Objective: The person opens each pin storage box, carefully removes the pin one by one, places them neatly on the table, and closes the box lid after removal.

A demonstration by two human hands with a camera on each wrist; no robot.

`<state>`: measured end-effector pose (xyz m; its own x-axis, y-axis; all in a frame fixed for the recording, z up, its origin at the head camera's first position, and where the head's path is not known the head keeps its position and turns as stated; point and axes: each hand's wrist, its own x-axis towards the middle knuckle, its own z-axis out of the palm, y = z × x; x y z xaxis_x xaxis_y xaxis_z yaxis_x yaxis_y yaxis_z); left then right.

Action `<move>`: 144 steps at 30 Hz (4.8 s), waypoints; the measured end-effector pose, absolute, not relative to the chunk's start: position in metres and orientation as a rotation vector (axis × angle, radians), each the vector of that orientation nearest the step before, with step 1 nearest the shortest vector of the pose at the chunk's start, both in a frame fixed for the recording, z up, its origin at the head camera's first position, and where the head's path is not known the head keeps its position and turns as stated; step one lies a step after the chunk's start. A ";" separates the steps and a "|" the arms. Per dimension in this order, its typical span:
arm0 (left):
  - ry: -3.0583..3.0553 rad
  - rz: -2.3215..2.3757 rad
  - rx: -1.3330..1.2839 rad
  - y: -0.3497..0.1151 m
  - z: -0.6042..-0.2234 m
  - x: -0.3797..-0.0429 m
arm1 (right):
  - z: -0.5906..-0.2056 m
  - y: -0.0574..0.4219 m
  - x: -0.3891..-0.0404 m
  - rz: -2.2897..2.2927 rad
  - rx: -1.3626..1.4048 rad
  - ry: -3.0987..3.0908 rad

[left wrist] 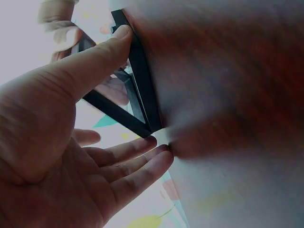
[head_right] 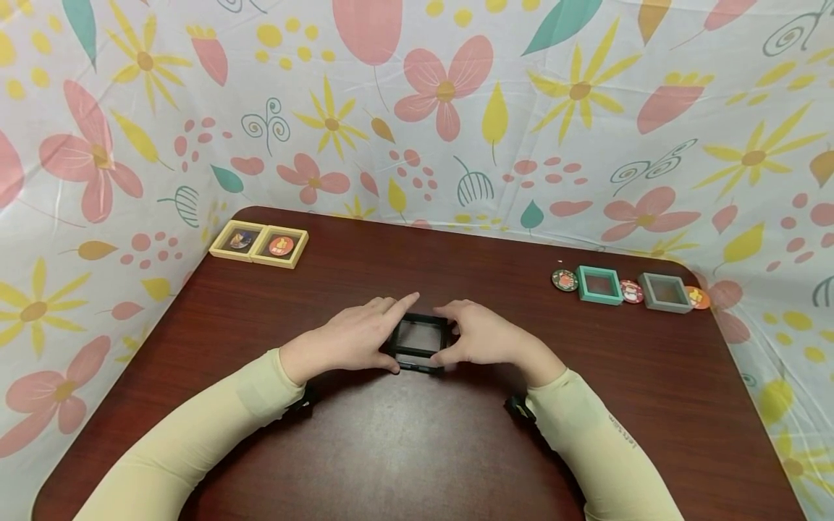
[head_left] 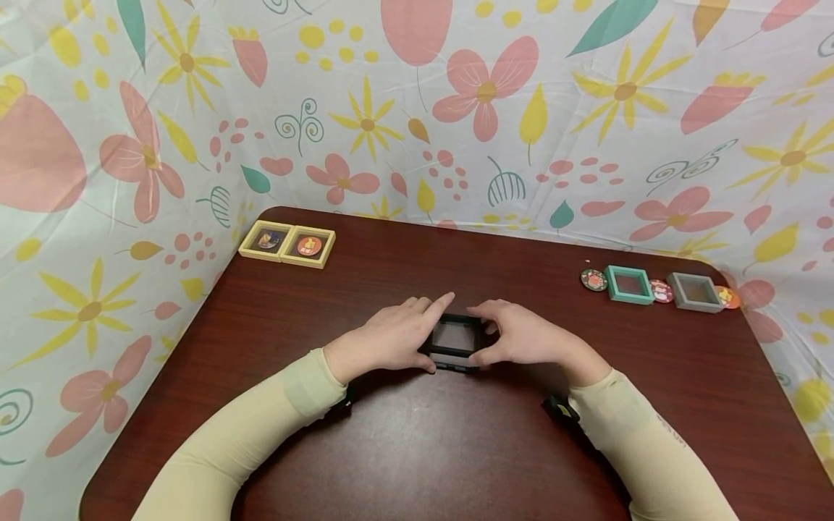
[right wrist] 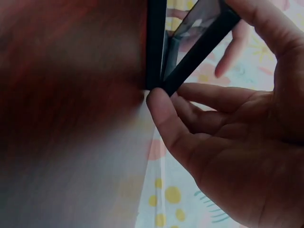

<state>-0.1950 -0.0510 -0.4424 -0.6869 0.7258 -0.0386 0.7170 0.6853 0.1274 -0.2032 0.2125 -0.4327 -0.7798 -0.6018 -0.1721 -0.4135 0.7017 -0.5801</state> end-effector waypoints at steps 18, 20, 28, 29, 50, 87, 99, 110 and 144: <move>2.744 0.090 1.239 -0.056 -0.439 -0.196 | -0.440 0.199 -0.195 -0.508 -0.933 2.690; 2.746 0.101 1.235 -0.056 -0.440 -0.197 | -0.440 0.198 -0.194 -0.502 -0.938 2.700; 2.752 0.127 1.203 -0.057 -0.439 -0.200 | -0.440 0.197 -0.193 -0.510 -0.935 2.709; 2.756 0.129 1.201 -0.056 -0.439 -0.200 | -0.440 0.197 -0.192 -0.508 -0.937 2.711; 2.803 0.120 1.174 -0.050 -0.440 -0.195 | -0.439 0.189 -0.184 -0.396 -0.969 2.787; 2.888 0.147 0.807 -0.155 -0.415 -0.292 | -0.439 0.187 -0.181 -0.325 -0.950 2.833; 2.821 0.026 0.515 -0.230 -0.402 -0.340 | -0.441 0.186 -0.182 -0.298 -0.939 2.826; 2.766 0.190 0.452 -0.244 -0.400 -0.346 | -0.440 0.185 -0.180 -0.302 -0.965 2.833; 2.797 0.030 0.523 -0.235 -0.398 -0.354 | -0.433 0.279 -0.251 -0.436 -0.783 2.918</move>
<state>-0.3537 -0.2353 -0.3976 -0.8905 0.3567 -0.2825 0.3506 0.9336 0.0737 -0.2509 0.2792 -0.4335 -0.8647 -0.5022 -0.0120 -0.4767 0.8278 -0.2957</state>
